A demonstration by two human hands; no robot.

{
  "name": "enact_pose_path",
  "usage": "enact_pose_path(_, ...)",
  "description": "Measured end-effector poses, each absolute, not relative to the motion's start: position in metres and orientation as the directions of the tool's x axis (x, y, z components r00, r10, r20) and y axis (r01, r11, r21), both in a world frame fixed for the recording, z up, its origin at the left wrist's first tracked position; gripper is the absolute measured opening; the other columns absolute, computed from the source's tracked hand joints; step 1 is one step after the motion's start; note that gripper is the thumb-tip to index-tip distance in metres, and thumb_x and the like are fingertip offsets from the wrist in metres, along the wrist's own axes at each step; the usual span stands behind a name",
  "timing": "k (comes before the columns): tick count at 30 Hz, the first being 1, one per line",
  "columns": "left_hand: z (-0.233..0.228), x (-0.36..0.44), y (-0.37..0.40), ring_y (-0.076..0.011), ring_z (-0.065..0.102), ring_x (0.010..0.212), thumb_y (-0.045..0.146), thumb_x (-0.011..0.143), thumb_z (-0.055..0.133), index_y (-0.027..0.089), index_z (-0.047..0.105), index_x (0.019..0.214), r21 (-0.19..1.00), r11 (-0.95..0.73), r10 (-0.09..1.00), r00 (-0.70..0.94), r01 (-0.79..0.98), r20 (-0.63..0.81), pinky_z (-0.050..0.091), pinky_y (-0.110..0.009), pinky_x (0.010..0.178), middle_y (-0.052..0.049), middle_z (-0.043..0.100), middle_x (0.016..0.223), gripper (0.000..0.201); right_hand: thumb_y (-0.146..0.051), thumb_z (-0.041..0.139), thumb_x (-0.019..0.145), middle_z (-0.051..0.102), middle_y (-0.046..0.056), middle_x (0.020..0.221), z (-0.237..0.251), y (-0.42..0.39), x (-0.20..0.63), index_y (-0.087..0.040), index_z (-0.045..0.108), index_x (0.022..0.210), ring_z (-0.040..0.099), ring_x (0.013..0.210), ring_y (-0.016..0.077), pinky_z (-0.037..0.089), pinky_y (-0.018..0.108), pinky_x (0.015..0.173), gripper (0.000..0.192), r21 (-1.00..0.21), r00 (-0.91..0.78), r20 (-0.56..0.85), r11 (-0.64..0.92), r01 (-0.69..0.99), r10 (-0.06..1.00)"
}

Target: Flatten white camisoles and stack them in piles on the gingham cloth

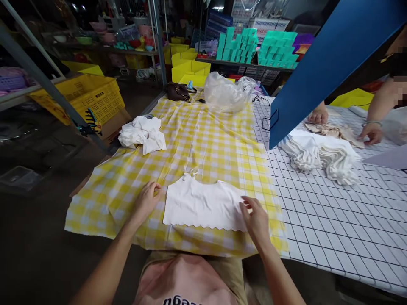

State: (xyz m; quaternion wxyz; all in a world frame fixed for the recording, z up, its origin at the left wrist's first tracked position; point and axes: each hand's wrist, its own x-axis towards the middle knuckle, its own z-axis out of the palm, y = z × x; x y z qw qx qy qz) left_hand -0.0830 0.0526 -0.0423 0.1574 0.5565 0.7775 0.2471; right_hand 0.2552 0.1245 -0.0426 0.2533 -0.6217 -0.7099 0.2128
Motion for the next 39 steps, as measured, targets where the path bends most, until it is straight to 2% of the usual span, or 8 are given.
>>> enact_pose_path(3, -0.045, -0.073, 0.050, -0.0198, 0.054, 0.079, 0.036, 0.076, 0.052, 0.019, 0.048, 0.069, 0.466, 0.323, 0.938, -0.343, 0.823, -0.045, 0.044, -0.032, 0.074, -0.004, 0.053, 0.079, 0.018, -0.042, 0.043, 0.076, 0.059, 0.008, 0.090, -0.048, 0.140, 0.271, -0.015, 0.060, 0.100, 0.055, 0.072, 0.0193, 0.041, 0.033, 0.065, 0.040, -0.548, 0.106, 0.062, -0.055, 0.834, 0.992)
enact_pose_path(7, -0.049, -0.063, 0.048, -0.0186, 0.053, 0.078, 0.033, 0.071, 0.060, 0.019, 0.047, 0.065, 0.393, 0.319, 0.947, -0.307, 0.863, -0.094, 0.042, -0.029, 0.072, -0.003, 0.052, 0.079, 0.019, -0.045, 0.045, 0.072, 0.057, 0.006, 0.081, -0.058, 0.145, 0.276, -0.016, 0.060, 0.086, 0.052, 0.069, 0.0177, 0.039, 0.031, 0.064, 0.035, -0.513, 0.085, -0.046, -0.097, 0.853, 0.995)
enact_pose_path(13, -0.046, -0.058, 0.052, -0.0164, 0.053, 0.074, 0.023, 0.072, 0.056, 0.019, 0.044, 0.060, 0.459, 0.312, 0.950, -0.267, 0.832, -0.162, 0.039, -0.027, 0.068, -0.002, 0.051, 0.077, 0.018, -0.038, 0.045, 0.068, 0.049, 0.001, 0.066, -0.057, 0.138, 0.263, -0.020, 0.048, 0.064, 0.043, 0.060, 0.0147, 0.031, 0.028, 0.057, 0.018, -0.433, 0.035, -0.051, -0.054, 0.900, 0.998)
enact_pose_path(25, -0.035, -0.049, 0.051, -0.0104, 0.046, 0.054, 0.017, 0.068, 0.051, 0.019, 0.042, 0.057, 0.587, 0.408, 0.912, -0.345, 0.699, -0.223, 0.029, -0.022, 0.053, 0.004, 0.048, 0.053, 0.014, -0.048, 0.044, 0.068, 0.047, -0.001, 0.050, -0.045, 0.136, 0.272, -0.022, 0.046, 0.059, 0.043, 0.050, 0.0153, 0.032, 0.027, 0.050, 0.027, -0.591, 0.085, -0.066, -0.108, 0.800, 0.994)
enact_pose_path(28, -0.031, -0.047, 0.048, -0.0081, 0.043, 0.049, 0.015, 0.066, 0.051, 0.018, 0.043, 0.060, 0.696, 0.417, 0.900, -0.371, 0.584, -0.228, 0.028, -0.019, 0.049, 0.007, 0.045, 0.049, 0.011, -0.046, 0.044, 0.071, 0.053, 0.001, 0.056, -0.049, 0.135, 0.276, -0.021, 0.055, 0.075, 0.048, 0.054, 0.0180, 0.035, 0.029, 0.053, 0.027, -0.576, 0.120, -0.070, -0.138, 0.806, 0.990)
enact_pose_path(31, -0.031, -0.046, 0.047, -0.0069, 0.037, 0.041, 0.018, 0.067, 0.050, 0.018, 0.049, 0.076, 0.846, 0.413, 0.888, -0.356, 0.338, -0.291, 0.028, -0.018, 0.044, 0.010, 0.038, 0.044, 0.009, -0.046, 0.046, 0.073, 0.058, 0.008, 0.075, -0.050, 0.129, 0.271, -0.017, 0.058, 0.094, 0.053, 0.072, 0.0249, 0.038, 0.035, 0.062, 0.038, -0.526, 0.118, 0.170, -0.011, 0.850, 0.978)
enact_pose_path(33, -0.029, -0.044, 0.047, -0.0067, 0.036, 0.039, 0.023, 0.067, 0.053, 0.017, 0.052, 0.088, 0.907, 0.392, 0.896, -0.286, 0.155, -0.339, 0.029, -0.018, 0.042, 0.011, 0.036, 0.043, 0.022, -0.047, 0.048, 0.075, 0.058, 0.012, 0.090, -0.049, 0.117, 0.258, -0.017, 0.059, 0.097, 0.052, 0.086, 0.0286, 0.040, 0.040, 0.071, 0.039, -0.534, -0.014, 0.289, 0.173, 0.827, 0.957)
enact_pose_path(39, -0.004, -0.007, 0.056, -0.0091, 0.054, 0.054, 0.034, 0.063, 0.064, 0.012, 0.059, 0.088, 0.898, 0.383, 0.917, -0.026, -0.216, -0.397, 0.045, -0.022, 0.055, 0.001, 0.059, 0.065, 0.034, -0.038, 0.064, 0.069, 0.052, 0.008, 0.121, -0.044, 0.060, 0.183, -0.028, 0.049, 0.122, 0.047, 0.109, 0.0287, 0.038, 0.040, 0.090, 0.056, -0.787, -0.470, 0.168, 0.405, 0.466, 0.866)
